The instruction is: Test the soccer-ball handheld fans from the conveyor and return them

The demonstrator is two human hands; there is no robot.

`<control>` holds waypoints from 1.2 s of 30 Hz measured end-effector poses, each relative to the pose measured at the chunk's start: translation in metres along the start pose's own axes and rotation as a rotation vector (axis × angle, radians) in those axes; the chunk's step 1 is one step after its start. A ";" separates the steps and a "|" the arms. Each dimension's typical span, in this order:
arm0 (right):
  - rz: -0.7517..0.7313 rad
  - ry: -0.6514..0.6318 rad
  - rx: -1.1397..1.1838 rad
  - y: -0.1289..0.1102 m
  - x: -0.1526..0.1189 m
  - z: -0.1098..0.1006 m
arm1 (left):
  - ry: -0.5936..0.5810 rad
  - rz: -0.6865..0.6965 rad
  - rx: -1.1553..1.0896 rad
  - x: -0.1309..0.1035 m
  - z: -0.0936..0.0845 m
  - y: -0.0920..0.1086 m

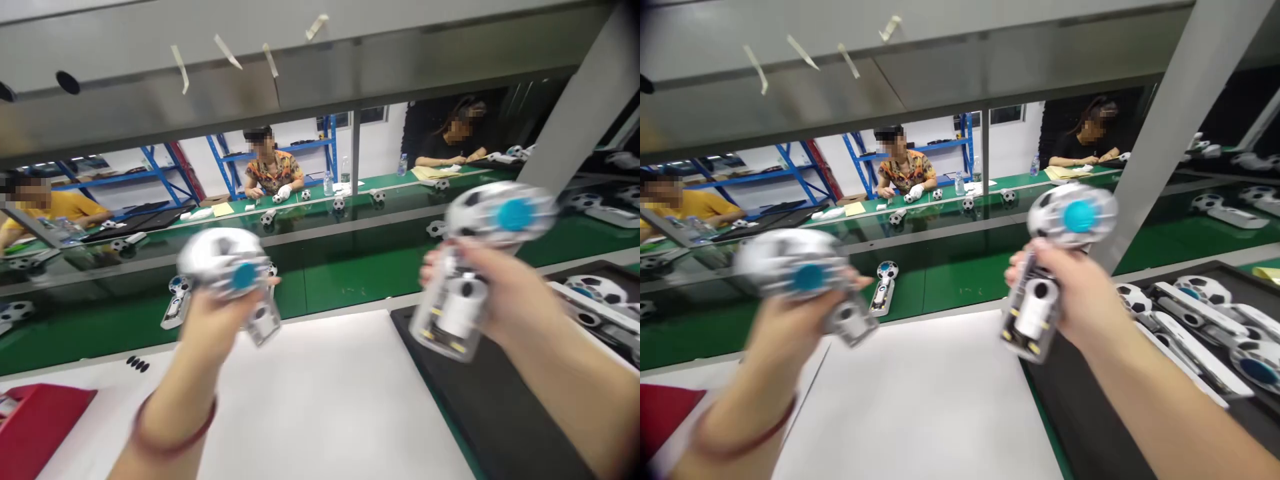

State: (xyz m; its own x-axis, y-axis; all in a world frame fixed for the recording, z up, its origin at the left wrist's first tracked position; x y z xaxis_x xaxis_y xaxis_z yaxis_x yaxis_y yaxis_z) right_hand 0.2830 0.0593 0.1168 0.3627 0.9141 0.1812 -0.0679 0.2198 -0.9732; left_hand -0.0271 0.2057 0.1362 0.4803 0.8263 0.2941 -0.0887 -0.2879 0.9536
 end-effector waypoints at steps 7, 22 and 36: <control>0.211 -0.085 -0.730 0.075 0.123 0.002 | -0.307 -0.278 0.667 0.111 0.054 -0.100; 0.174 -0.388 -0.795 0.167 0.108 0.179 | 0.154 -0.800 1.034 0.040 -0.143 -0.155; 0.333 -0.376 -0.408 0.206 0.122 0.228 | 0.194 -0.605 0.048 0.011 -0.116 -0.184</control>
State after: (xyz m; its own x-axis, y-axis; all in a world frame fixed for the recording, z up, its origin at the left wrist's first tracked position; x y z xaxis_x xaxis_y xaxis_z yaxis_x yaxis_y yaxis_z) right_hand 0.1014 0.2942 -0.0293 0.0277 0.9843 -0.1741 0.2653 -0.1752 -0.9481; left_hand -0.1069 0.3240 -0.0290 0.2662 0.9207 -0.2853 0.1906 0.2398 0.9519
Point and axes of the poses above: each hand's wrist, its own x-axis towards the middle knuckle, its own z-axis out of the palm, y = z × x, the point moved 10 cm from there along x, towards the middle knuckle, and after that the axes turned 15 degrees about -y, right-handed, at the moved point
